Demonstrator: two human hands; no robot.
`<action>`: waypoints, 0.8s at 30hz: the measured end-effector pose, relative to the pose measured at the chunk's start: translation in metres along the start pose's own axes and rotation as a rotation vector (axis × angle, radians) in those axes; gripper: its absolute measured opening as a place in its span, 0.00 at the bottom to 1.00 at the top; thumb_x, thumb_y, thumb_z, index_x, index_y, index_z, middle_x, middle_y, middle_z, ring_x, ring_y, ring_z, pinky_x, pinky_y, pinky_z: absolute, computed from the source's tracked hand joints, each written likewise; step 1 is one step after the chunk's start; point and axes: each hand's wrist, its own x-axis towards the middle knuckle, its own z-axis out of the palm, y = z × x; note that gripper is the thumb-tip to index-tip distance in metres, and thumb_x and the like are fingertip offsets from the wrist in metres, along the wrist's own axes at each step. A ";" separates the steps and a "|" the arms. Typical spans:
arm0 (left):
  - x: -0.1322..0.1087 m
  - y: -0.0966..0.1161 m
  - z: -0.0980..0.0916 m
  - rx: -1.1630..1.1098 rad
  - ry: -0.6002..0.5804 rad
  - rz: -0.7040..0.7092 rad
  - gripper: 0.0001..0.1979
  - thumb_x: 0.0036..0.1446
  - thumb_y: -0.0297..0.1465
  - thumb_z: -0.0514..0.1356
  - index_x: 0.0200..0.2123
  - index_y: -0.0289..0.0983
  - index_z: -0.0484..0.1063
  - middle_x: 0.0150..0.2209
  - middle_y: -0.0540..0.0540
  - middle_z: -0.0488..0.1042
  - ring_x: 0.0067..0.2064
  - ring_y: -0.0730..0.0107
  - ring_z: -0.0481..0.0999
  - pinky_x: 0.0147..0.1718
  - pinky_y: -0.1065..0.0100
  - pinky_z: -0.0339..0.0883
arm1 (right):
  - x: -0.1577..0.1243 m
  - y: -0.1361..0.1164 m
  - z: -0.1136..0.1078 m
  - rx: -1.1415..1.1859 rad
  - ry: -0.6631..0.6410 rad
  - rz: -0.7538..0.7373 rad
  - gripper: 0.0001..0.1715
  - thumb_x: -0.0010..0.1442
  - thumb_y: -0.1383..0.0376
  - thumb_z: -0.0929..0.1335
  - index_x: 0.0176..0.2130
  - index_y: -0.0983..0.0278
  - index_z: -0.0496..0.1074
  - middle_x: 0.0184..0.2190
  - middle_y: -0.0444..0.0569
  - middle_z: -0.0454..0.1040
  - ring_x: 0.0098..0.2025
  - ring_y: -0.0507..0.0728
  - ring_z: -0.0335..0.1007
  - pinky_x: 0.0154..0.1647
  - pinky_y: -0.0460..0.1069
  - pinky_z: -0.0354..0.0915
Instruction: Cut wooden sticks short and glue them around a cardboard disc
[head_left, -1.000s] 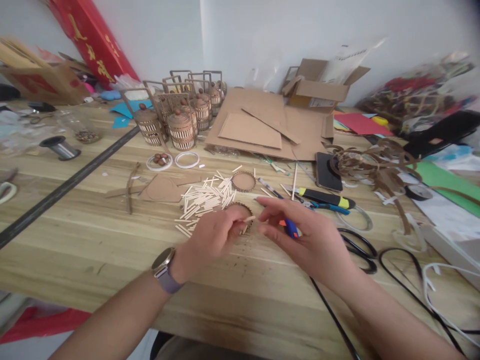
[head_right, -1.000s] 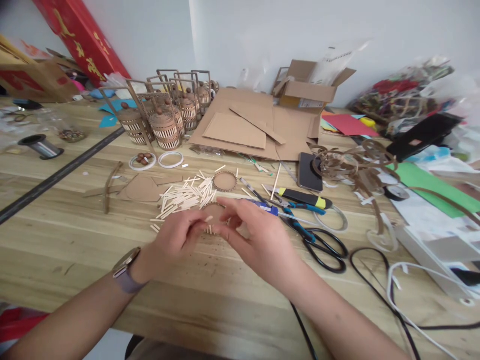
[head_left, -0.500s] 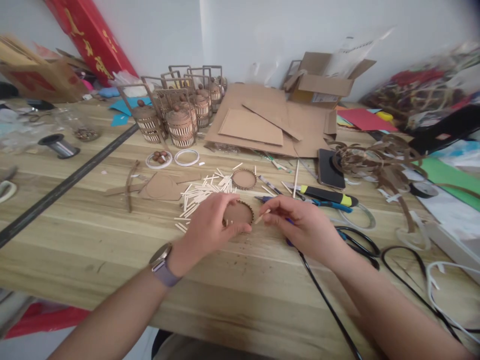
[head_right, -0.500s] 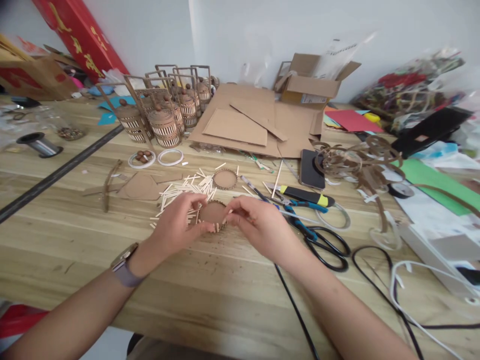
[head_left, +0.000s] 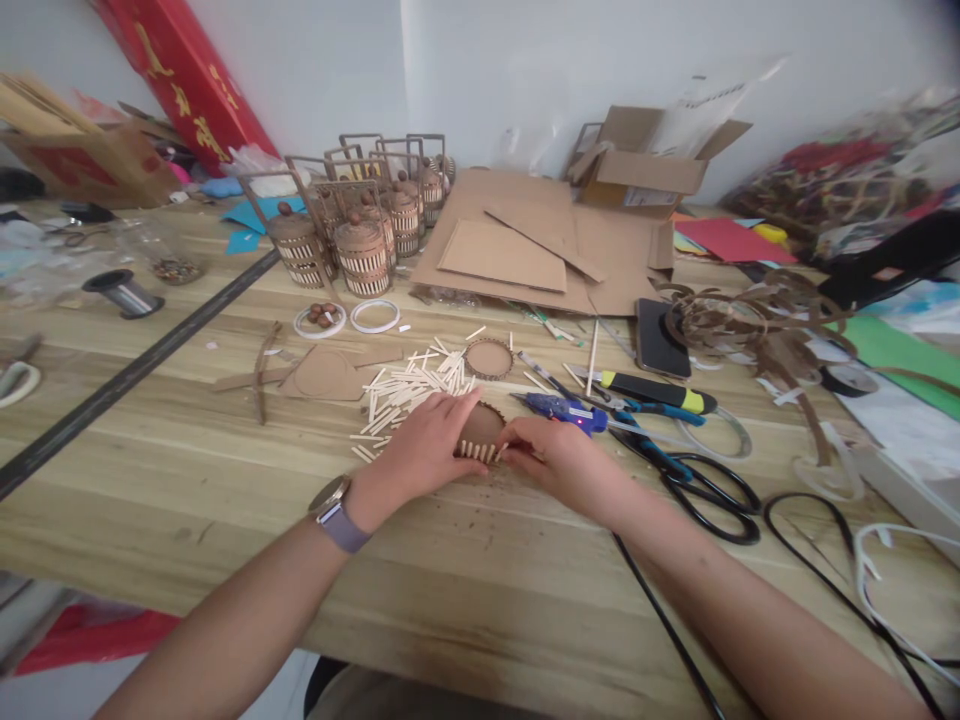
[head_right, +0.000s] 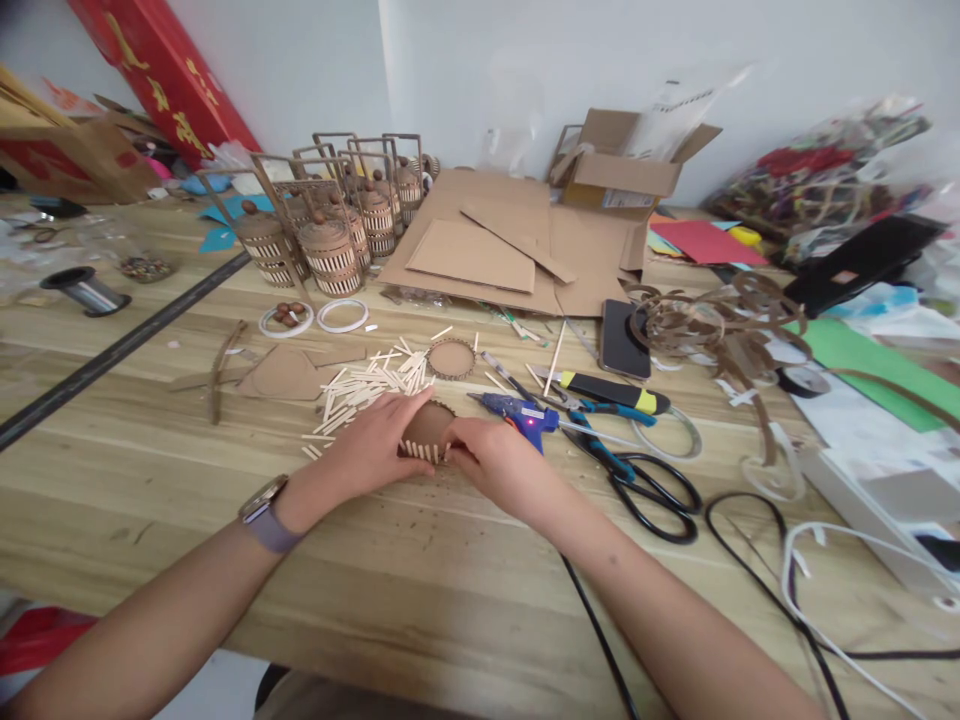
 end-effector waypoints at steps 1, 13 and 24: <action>0.000 0.000 0.000 -0.012 0.001 -0.007 0.49 0.42 0.38 0.73 0.64 0.40 0.52 0.54 0.36 0.71 0.56 0.46 0.69 0.51 0.47 0.65 | 0.000 0.000 0.001 0.001 0.001 -0.002 0.08 0.58 0.75 0.65 0.34 0.64 0.73 0.28 0.45 0.77 0.28 0.52 0.70 0.28 0.45 0.61; 0.001 0.000 0.001 -0.057 -0.011 -0.003 0.47 0.42 0.36 0.74 0.62 0.35 0.56 0.54 0.34 0.70 0.56 0.49 0.66 0.53 0.50 0.63 | 0.001 0.008 0.011 0.006 0.032 -0.055 0.08 0.58 0.75 0.65 0.33 0.66 0.72 0.27 0.46 0.76 0.28 0.53 0.69 0.30 0.45 0.60; 0.002 0.002 0.003 -0.117 0.014 0.048 0.39 0.44 0.36 0.72 0.59 0.41 0.61 0.54 0.39 0.70 0.56 0.50 0.66 0.53 0.48 0.62 | 0.000 0.011 0.016 -0.042 0.050 -0.076 0.08 0.59 0.75 0.65 0.33 0.65 0.71 0.28 0.46 0.75 0.30 0.54 0.69 0.31 0.46 0.61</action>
